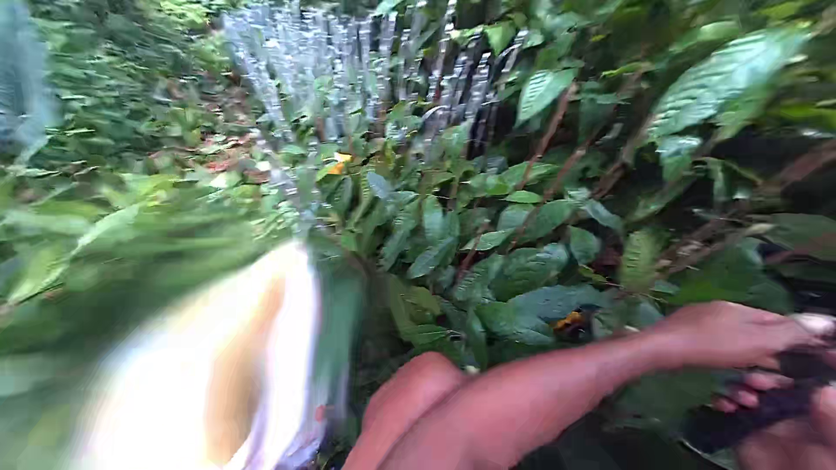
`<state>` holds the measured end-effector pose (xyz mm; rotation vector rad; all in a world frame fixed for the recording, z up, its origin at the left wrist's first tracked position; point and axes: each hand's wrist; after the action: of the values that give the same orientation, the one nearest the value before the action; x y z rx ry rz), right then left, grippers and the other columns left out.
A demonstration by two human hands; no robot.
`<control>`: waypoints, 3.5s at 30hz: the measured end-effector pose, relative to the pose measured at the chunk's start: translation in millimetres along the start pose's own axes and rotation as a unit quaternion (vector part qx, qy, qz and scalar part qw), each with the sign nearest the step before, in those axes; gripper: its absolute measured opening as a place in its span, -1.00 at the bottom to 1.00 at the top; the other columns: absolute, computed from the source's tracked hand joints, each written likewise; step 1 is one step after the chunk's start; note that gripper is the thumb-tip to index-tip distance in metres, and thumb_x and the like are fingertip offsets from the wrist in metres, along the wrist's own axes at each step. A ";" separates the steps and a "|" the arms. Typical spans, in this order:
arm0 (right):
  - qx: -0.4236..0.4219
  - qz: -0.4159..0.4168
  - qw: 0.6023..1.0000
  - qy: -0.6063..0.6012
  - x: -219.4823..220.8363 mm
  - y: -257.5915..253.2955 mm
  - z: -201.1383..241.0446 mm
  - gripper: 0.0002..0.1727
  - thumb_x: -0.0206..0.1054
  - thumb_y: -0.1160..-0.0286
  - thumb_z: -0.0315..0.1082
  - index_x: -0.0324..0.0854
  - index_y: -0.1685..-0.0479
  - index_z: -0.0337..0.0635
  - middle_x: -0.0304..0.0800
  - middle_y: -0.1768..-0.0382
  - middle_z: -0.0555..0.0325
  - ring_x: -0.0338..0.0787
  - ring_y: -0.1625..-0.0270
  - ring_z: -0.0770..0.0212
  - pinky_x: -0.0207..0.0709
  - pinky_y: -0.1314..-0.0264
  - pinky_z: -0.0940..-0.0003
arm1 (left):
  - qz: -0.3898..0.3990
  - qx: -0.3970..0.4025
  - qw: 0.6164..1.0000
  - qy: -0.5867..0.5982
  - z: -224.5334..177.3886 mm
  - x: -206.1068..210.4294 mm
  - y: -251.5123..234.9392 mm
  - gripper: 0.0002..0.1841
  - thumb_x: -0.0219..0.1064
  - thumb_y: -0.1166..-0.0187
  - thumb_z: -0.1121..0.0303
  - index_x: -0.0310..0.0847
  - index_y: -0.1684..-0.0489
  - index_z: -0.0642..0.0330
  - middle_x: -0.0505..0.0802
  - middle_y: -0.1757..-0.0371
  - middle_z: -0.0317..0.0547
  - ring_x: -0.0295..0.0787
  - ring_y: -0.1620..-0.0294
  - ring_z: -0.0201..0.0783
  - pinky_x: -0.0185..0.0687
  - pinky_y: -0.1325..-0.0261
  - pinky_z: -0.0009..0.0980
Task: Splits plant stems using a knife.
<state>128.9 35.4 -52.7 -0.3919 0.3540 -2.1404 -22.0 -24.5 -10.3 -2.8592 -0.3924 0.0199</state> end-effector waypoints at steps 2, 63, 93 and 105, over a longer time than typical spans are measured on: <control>-0.012 -0.085 0.995 0.048 24.8 4.2 -0.6 -0.53 0.04 -0.81 -0.12 0.25 -0.62 0.00 0.83 0.17 0.39 0.82 0.29 0.40 0.75 0.34 0.48 | 0.041 -0.059 0.997 0.026 -18.2 -17.1 12.8 -0.49 -0.05 -0.91 0.14 0.70 -0.20 0.44 0.85 -0.06 0.16 0.79 0.09 -0.22 0.72 -0.08 -0.25; 0.085 -0.200 0.975 0.040 0.0 67.8 3.5 -0.46 -0.10 -0.85 -0.31 0.19 -0.74 -0.32 0.79 0.25 0.08 0.72 0.38 0.34 0.60 0.37 0.49 | 0.117 -0.154 0.978 0.082 32.4 44.9 6.7 -0.59 0.02 -0.88 0.18 0.68 0.08 0.34 0.86 0.19 -0.09 0.86 0.24 -0.28 0.83 0.05 -0.34; -0.085 -0.221 0.972 0.004 -28.0 36.4 45.5 -0.43 -0.14 -0.84 -0.31 0.06 -0.77 -0.36 0.77 0.25 0.15 0.76 0.34 0.34 0.70 0.27 0.45 | 0.096 -0.005 0.995 -0.001 -4.2 54.3 -43.4 -0.41 -0.09 -0.87 0.06 0.31 -0.72 0.27 0.57 -0.62 0.05 0.67 -0.39 -0.22 0.60 -0.38 -0.27; -0.040 -0.183 0.982 -0.027 -47.9 -40.3 48.7 -0.45 -0.12 -0.86 -0.29 0.17 -0.77 -0.25 0.74 0.27 0.16 0.70 0.37 0.33 0.64 0.32 0.43 | -0.019 0.026 0.990 -0.138 -28.4 32.3 -204.7 -0.37 -0.21 -0.88 -0.12 0.47 -0.58 0.15 0.71 -0.47 -0.01 0.57 -0.51 -0.09 0.38 -0.52 0.07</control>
<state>144.9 92.1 0.3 -0.5979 0.3605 -2.4724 -43.4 167.7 69.5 -2.8020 -0.4923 0.4158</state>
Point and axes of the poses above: each hand's wrist, its own y-axis away from the middle knuckle, its own x-axis out of the palm, z = x × y
